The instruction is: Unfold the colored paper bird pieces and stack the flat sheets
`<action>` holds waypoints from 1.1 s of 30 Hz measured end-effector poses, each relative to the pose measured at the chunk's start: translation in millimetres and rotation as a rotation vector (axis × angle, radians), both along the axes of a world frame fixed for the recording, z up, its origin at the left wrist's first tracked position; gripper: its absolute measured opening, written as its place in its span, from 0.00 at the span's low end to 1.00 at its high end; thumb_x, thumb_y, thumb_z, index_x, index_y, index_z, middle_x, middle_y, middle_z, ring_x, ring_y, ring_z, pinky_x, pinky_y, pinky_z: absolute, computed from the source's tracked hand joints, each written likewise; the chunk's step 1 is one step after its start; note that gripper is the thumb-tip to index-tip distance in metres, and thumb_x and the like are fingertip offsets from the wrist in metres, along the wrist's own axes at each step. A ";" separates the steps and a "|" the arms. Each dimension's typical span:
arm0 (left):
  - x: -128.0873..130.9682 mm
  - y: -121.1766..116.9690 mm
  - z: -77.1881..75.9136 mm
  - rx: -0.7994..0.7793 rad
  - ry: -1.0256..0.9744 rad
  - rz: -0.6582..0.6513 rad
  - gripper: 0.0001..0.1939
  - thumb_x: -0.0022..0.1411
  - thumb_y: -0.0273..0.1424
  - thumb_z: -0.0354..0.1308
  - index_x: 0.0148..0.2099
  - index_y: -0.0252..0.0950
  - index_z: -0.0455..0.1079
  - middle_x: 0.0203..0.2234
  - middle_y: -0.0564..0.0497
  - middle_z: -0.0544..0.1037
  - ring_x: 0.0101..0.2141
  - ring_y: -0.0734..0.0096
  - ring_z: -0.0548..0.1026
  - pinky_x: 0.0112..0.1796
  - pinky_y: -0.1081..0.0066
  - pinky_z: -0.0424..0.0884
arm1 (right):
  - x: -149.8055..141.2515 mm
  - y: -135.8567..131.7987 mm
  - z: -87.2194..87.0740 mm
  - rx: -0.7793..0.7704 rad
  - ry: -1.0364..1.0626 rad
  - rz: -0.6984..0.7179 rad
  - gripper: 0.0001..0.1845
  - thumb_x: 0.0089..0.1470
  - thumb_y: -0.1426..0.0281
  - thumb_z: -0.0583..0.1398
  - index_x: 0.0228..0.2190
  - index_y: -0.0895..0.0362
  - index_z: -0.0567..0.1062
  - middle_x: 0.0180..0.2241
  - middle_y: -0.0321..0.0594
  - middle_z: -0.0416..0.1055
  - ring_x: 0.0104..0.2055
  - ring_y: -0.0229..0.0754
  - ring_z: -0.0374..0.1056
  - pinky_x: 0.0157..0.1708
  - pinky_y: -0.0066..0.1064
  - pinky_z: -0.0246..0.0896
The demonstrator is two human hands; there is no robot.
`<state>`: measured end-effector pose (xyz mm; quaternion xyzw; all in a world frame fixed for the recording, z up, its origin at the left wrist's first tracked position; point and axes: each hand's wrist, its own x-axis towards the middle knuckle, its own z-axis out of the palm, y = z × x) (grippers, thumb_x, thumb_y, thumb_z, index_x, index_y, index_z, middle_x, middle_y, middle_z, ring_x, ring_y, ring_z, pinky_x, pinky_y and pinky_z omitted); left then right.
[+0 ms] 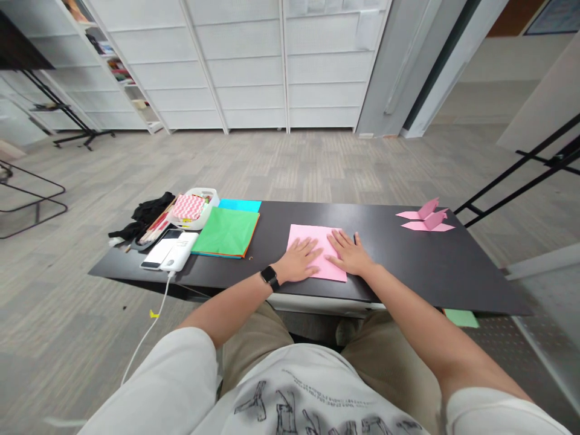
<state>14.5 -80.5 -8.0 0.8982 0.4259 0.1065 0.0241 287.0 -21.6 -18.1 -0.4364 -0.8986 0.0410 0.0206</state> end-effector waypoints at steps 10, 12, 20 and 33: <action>5.4 -11.3 -5.3 -0.027 0.036 0.027 0.50 0.64 0.67 0.52 0.79 0.47 0.51 0.77 0.41 0.50 0.75 0.39 0.48 0.69 0.30 0.37 | 31.4 -8.1 0.9 0.028 0.028 -0.044 0.43 0.69 0.43 0.47 0.76 0.48 0.49 0.78 0.43 0.42 0.79 0.64 0.39 0.72 0.73 0.27; 6.2 -12.5 -1.5 -0.031 0.040 0.032 0.52 0.63 0.67 0.53 0.79 0.46 0.51 0.77 0.39 0.50 0.75 0.38 0.48 0.69 0.30 0.37 | 34.1 -12.0 -0.6 0.018 0.022 -0.023 0.42 0.69 0.43 0.47 0.76 0.46 0.50 0.78 0.42 0.44 0.79 0.63 0.40 0.72 0.73 0.27; 19.3 -34.2 40.3 0.075 0.007 -0.133 0.34 0.66 0.54 0.61 0.67 0.41 0.71 0.67 0.38 0.70 0.68 0.44 0.64 0.72 0.40 0.43 | 30.4 -15.4 -1.6 0.036 0.024 -0.034 0.42 0.69 0.43 0.47 0.75 0.46 0.51 0.77 0.43 0.46 0.78 0.63 0.44 0.72 0.72 0.31; 23.9 -41.6 45.7 0.082 -0.116 -0.039 0.18 0.78 0.36 0.48 0.43 0.38 0.78 0.40 0.44 0.80 0.40 0.64 0.78 0.44 0.63 0.72 | 49.9 -13.3 -8.0 0.110 0.600 -0.166 0.36 0.72 0.53 0.45 0.75 0.50 0.52 0.74 0.50 0.54 0.76 0.55 0.51 0.73 0.59 0.46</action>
